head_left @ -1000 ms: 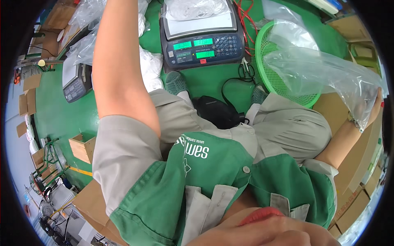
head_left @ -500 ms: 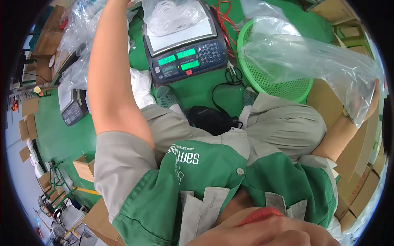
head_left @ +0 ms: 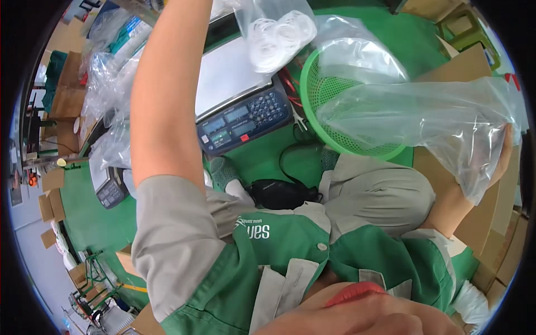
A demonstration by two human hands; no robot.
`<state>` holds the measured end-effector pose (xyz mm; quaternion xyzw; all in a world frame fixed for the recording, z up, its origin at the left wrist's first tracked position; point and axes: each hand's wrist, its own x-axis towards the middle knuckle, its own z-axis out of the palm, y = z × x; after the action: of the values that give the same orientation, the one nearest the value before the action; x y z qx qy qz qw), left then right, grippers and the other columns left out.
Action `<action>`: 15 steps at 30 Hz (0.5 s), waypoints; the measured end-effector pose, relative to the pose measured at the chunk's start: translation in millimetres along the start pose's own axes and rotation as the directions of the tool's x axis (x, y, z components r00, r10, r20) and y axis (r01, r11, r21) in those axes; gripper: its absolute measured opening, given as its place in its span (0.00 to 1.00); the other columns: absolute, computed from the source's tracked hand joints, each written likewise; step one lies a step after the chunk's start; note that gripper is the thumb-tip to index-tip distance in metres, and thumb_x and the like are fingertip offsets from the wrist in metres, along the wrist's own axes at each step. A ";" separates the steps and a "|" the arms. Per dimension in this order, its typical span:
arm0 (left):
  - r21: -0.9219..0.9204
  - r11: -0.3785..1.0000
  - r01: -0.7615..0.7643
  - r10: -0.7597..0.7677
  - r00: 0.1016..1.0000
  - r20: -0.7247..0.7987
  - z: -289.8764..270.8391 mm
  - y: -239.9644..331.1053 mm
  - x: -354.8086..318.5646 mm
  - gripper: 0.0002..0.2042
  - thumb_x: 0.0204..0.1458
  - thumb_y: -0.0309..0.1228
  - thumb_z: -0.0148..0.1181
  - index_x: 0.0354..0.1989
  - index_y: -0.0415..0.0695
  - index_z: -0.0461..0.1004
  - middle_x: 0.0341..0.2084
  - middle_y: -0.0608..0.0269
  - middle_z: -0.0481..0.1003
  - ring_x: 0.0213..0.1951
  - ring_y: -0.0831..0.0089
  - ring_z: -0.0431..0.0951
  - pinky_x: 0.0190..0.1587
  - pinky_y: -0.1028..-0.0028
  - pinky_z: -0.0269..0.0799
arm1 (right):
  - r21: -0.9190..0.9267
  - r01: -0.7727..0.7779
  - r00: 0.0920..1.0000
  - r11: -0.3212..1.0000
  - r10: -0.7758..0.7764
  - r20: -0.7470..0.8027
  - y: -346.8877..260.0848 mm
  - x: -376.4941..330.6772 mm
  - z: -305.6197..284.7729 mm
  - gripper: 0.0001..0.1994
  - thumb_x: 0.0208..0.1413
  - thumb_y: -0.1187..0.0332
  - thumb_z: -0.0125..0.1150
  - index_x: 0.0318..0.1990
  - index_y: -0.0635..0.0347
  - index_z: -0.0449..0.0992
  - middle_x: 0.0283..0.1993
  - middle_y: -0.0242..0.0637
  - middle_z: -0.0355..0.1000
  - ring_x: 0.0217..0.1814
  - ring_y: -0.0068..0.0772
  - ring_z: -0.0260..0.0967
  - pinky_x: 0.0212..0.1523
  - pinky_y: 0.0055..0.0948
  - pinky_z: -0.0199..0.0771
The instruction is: Weighing plastic rings on a digital scale and packaging them into plastic bags.
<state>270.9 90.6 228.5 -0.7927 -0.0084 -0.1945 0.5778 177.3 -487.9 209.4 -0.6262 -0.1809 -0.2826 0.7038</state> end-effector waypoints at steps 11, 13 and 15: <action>-0.690 -0.673 0.265 -0.065 0.909 0.413 -95.9 187.8 8.3 0.19 0.46 0.38 0.54 0.45 0.41 0.67 0.34 0.59 0.73 0.33 0.70 0.72 0.36 0.75 0.67 | -0.562 0.728 0.680 0.393 -0.307 0.666 33.1 63.4 -8.9 0.20 0.48 0.67 0.49 0.49 0.66 0.68 0.48 0.49 0.67 0.50 0.45 0.65 0.51 0.32 0.63; -0.713 -0.511 0.480 0.083 0.853 0.515 -104.7 214.9 -27.0 0.22 0.44 0.44 0.56 0.44 0.41 0.68 0.40 0.57 0.72 0.42 0.65 0.71 0.46 0.71 0.64 | -0.546 0.755 0.653 0.363 -0.338 0.678 40.0 75.0 -1.1 0.20 0.49 0.66 0.48 0.49 0.66 0.68 0.48 0.48 0.68 0.50 0.45 0.65 0.51 0.32 0.63; -0.682 -0.455 0.573 0.232 0.815 0.531 -98.1 242.3 -55.1 0.25 0.47 0.44 0.56 0.51 0.43 0.65 0.44 0.56 0.69 0.49 0.69 0.67 0.52 0.73 0.59 | -0.524 0.780 0.625 0.343 -0.378 0.682 37.3 81.7 8.1 0.20 0.50 0.65 0.48 0.48 0.68 0.68 0.47 0.47 0.68 0.50 0.44 0.65 0.51 0.32 0.63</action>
<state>248.4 -68.4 15.1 -0.8934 -0.1279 -0.0122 -0.4304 264.6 -491.8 231.3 -0.8001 -0.4090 -0.4179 0.1336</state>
